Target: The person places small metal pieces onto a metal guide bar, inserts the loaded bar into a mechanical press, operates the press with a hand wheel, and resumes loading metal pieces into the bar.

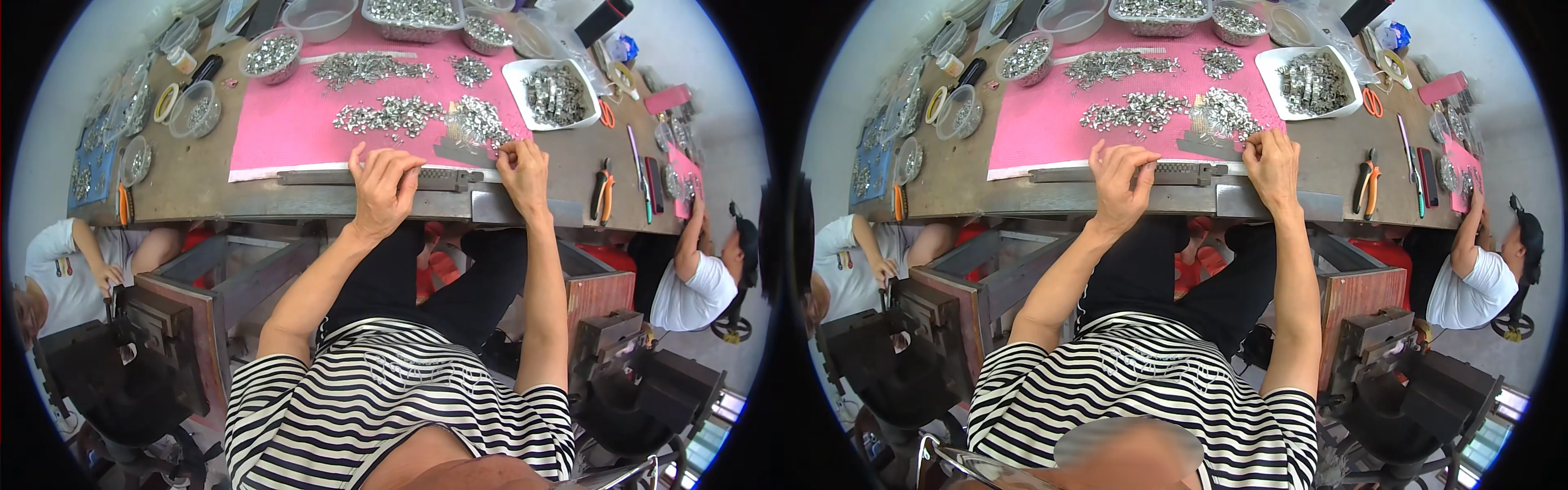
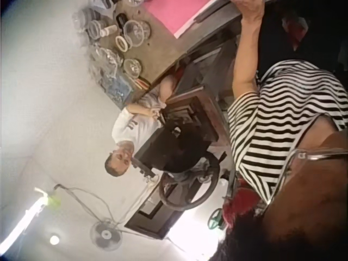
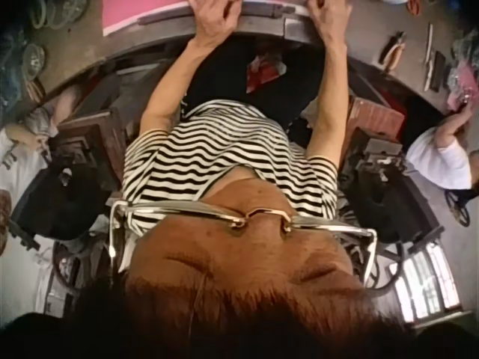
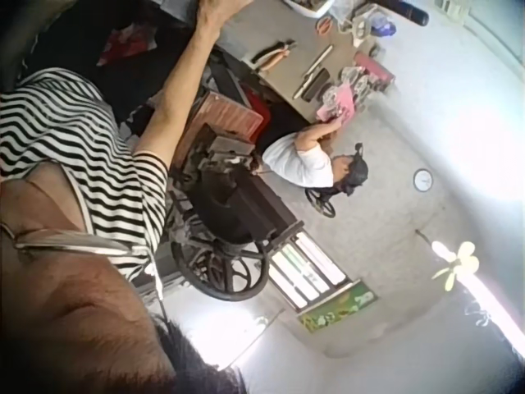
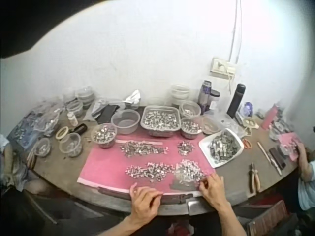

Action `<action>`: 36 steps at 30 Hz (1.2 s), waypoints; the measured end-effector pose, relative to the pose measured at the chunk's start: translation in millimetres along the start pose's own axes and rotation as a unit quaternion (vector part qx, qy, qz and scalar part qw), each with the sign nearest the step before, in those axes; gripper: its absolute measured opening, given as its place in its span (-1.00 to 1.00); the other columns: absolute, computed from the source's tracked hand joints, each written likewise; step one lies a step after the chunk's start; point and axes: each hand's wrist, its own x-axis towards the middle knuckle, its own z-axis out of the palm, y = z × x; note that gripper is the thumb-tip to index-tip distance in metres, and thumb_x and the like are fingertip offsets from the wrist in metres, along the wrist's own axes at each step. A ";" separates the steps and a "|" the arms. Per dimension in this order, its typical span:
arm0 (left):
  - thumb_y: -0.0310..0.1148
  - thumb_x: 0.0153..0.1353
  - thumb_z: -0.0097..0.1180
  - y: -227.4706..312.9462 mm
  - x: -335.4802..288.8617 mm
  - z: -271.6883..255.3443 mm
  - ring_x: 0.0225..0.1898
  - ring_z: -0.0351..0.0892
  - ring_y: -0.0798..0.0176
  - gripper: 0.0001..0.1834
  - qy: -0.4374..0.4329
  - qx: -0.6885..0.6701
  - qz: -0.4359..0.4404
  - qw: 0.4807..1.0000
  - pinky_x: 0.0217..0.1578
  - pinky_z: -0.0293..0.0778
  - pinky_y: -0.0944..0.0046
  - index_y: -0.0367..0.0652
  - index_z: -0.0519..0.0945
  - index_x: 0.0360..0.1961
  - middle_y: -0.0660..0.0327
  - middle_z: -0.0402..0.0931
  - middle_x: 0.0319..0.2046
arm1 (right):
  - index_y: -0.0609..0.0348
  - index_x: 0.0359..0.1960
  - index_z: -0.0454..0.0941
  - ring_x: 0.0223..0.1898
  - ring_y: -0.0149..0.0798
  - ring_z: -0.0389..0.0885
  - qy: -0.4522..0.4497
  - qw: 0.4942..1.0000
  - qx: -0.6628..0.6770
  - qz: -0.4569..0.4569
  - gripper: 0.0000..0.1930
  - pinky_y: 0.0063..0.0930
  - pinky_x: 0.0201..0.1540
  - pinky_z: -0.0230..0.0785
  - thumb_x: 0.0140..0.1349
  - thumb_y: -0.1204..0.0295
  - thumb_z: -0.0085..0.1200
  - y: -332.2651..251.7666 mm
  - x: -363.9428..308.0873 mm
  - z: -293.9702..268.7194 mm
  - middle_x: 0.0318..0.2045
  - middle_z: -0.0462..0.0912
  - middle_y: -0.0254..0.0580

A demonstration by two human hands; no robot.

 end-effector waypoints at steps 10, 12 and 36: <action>-0.53 0.14 0.29 -2.5 -3.6 1.3 -0.14 0.59 0.23 -0.78 0.002 -0.001 0.009 1.000 0.33 0.06 -0.11 -0.03 0.65 -0.18 0.35 0.61 -0.27 | 0.16 -0.33 0.56 -0.35 -0.14 0.56 0.000 0.999 0.032 -0.009 -0.89 -0.23 -0.17 0.28 0.13 0.56 0.24 -9.0 -9.3 -7.8 -0.40 0.59 -0.24; -0.52 0.17 0.29 -1.8 -3.3 0.5 -0.14 0.60 0.23 -0.81 0.001 0.000 0.008 1.000 0.33 0.05 -0.10 -0.04 0.65 -0.19 0.34 0.62 -0.28 | 0.18 -0.32 0.59 -0.38 -0.09 0.55 -0.013 1.000 0.007 -0.024 -0.91 -0.21 -0.21 0.32 0.15 0.56 0.24 -8.9 -16.3 -11.8 -0.41 0.59 -0.19; -0.54 0.13 0.30 -2.0 -4.4 1.2 -0.19 0.60 0.24 -0.77 0.008 -0.008 0.005 1.000 0.33 0.07 -0.10 -0.04 0.65 -0.19 0.35 0.62 -0.31 | 0.12 -0.27 0.62 -0.34 -0.03 0.55 -0.041 0.998 0.055 -0.007 -0.91 -0.19 -0.21 0.34 0.18 0.54 0.22 -16.3 -16.9 -18.8 -0.36 0.56 -0.17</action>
